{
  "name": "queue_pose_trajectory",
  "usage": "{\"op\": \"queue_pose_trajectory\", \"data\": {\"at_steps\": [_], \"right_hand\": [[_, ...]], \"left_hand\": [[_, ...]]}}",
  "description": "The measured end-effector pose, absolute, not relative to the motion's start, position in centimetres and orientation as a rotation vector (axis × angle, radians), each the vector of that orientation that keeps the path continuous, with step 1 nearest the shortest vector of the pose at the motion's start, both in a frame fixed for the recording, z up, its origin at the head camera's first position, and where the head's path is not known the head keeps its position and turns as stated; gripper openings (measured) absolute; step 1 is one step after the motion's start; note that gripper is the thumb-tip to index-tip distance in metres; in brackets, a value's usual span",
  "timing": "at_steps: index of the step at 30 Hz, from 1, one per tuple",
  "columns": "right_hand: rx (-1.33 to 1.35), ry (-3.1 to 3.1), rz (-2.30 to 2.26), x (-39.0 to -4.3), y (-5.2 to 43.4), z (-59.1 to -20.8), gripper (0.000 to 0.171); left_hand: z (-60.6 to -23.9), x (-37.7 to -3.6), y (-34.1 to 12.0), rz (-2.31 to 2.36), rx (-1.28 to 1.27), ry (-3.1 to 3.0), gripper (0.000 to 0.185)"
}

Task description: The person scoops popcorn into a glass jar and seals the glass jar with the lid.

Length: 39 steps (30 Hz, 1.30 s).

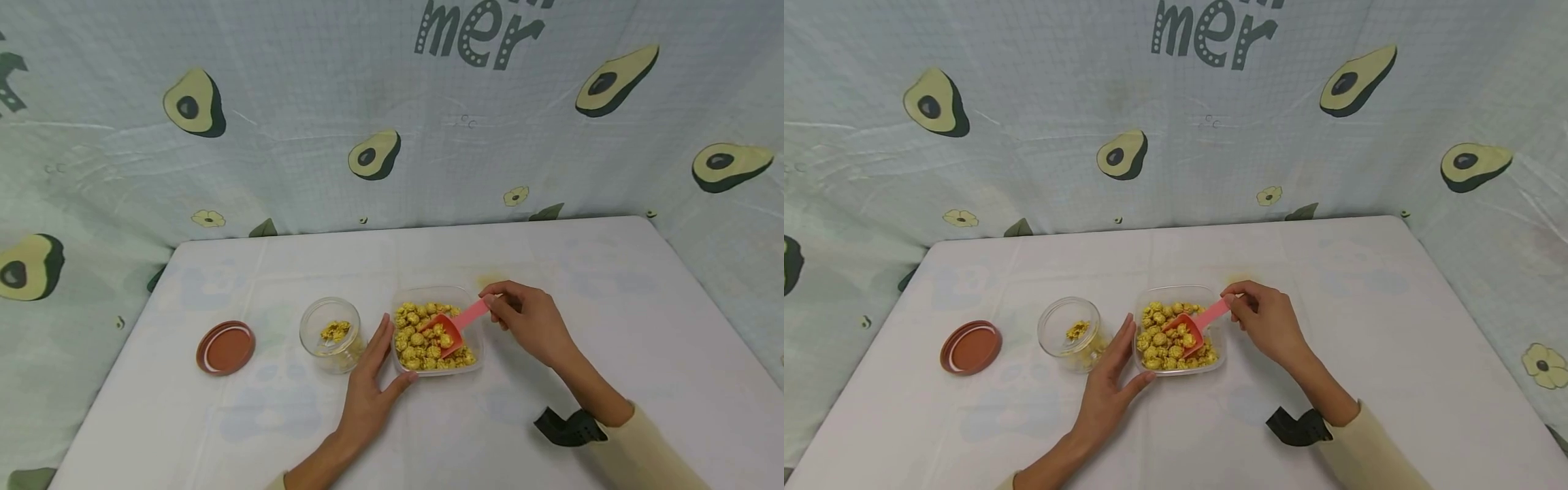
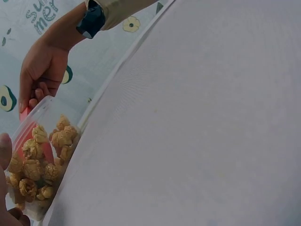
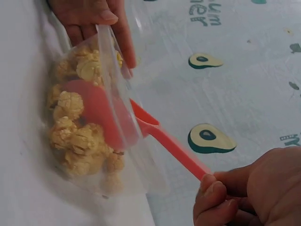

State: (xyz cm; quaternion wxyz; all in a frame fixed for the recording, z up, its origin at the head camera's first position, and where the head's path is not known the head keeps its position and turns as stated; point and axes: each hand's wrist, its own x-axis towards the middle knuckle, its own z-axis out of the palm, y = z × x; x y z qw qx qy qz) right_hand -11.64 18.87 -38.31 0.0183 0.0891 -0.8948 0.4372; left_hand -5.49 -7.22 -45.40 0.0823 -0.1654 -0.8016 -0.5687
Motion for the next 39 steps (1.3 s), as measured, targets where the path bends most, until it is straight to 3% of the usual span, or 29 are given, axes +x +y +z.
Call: {"op": "queue_pose_trajectory", "data": {"at_steps": [28,39], "right_hand": [[-0.008,-2.777,1.819,-9.5,19.1,-38.8,0.028],[0.022,-2.788,1.873,-9.3,19.2,-38.7,0.03]], "left_hand": [[-45.3,-5.5,-7.0,-1.692,-0.469,-2.433,0.078],[-45.5,-5.5,-7.0,-1.689,-0.488,-2.414,0.078]]}}
